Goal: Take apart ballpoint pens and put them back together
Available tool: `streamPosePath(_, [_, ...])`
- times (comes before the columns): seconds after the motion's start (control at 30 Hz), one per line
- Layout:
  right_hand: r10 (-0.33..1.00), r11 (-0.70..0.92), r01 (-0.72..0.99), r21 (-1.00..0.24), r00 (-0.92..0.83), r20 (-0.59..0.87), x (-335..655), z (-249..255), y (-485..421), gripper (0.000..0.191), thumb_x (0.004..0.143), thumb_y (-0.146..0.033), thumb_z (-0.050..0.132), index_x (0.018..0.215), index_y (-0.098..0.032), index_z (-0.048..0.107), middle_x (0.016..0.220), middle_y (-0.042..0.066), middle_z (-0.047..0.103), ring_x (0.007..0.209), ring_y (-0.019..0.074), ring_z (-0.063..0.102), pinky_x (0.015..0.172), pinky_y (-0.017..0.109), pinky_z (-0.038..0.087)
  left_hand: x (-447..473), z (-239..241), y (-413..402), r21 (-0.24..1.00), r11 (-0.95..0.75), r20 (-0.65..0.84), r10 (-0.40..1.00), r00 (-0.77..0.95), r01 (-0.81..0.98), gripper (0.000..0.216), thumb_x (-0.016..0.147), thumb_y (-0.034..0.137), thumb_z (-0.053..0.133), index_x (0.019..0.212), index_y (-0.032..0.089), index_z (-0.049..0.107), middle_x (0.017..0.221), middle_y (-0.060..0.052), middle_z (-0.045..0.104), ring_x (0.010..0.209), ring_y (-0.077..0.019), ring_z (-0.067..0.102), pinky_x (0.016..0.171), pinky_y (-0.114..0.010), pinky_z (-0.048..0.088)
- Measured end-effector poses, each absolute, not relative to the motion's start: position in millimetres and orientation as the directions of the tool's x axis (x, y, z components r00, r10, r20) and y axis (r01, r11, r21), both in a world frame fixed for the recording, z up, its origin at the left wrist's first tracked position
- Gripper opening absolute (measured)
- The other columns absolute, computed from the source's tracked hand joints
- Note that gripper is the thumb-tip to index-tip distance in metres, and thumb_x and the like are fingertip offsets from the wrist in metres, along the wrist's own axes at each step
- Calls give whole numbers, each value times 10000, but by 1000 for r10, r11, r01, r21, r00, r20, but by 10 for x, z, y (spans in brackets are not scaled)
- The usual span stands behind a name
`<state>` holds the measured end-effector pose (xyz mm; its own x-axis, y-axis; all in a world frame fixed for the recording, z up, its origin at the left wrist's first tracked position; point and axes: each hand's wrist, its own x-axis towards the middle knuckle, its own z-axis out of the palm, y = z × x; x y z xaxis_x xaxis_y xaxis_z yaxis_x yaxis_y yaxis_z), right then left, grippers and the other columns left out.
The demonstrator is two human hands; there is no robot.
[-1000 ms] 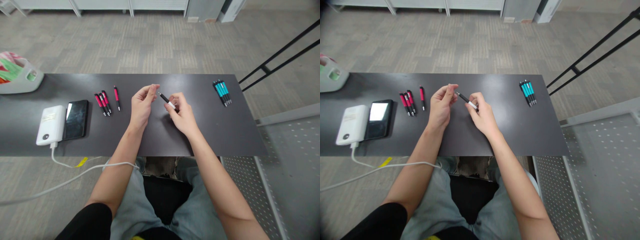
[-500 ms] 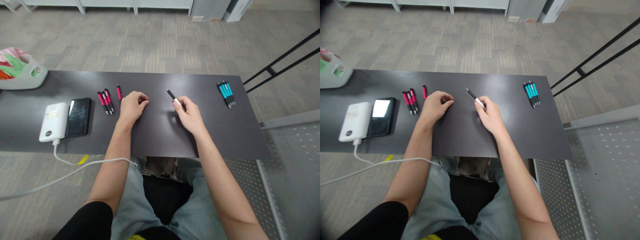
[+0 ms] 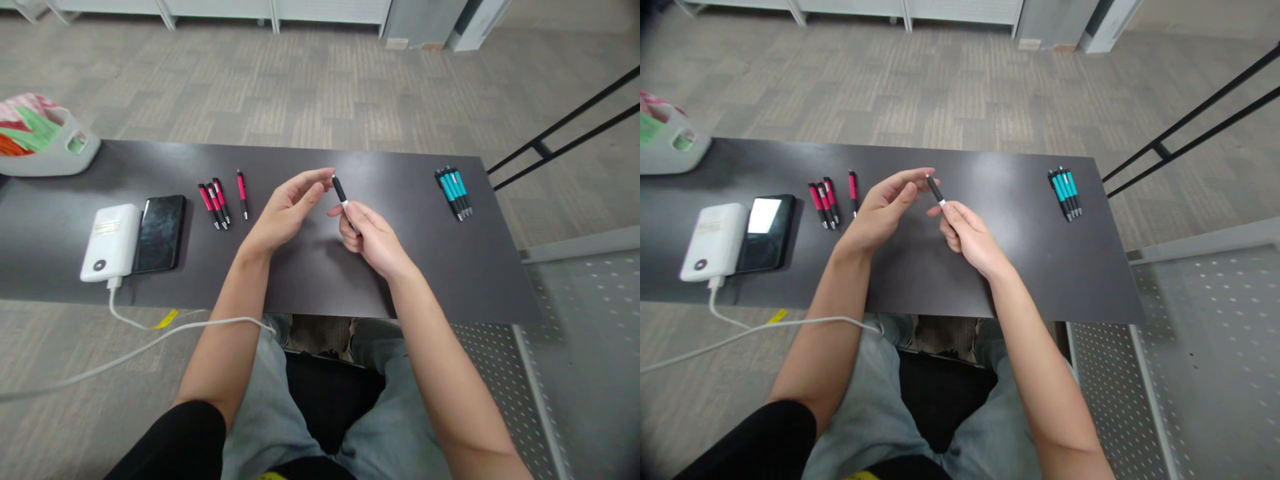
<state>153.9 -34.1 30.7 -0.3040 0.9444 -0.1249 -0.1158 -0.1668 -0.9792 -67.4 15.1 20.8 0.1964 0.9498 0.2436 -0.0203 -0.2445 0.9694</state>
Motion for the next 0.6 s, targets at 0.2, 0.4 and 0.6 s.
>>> streamPosePath(0.2, [893,-297,-222,-929,-410,-188,1372,428,-432,636,1027,-941,796,974,-322,657,734,-80,285,602,161,122,543,341,126,-374,272,51,953,-121,187,956,226,-276,525,1015,745,1016,1189,258,925,1131,-101,951,1078,-297,916,940,-402,753])
streamPosePath(0.4, [979,13,77,-997,-204,-3,1402,219,-342,682,1104,-992,647,979,-322,604,749,-37,455,646,206,455,611,352,412,-68,38,81,915,-198,210,978,-4,-352,498,1047,733,991,1079,253,861,1017,-72,906,997,-257,897,811,-351,734])
streamPosePath(0.6, [972,231,337,-913,-121,202,1481,137,-310,578,1204,-858,589,1095,-308,733,963,71,701,1019,318,725,943,441,617,-16,18,60,906,-236,220,972,-86,-352,485,1022,701,1032,1077,253,853,1067,-71,910,1115,-273,918,927,-376,754])
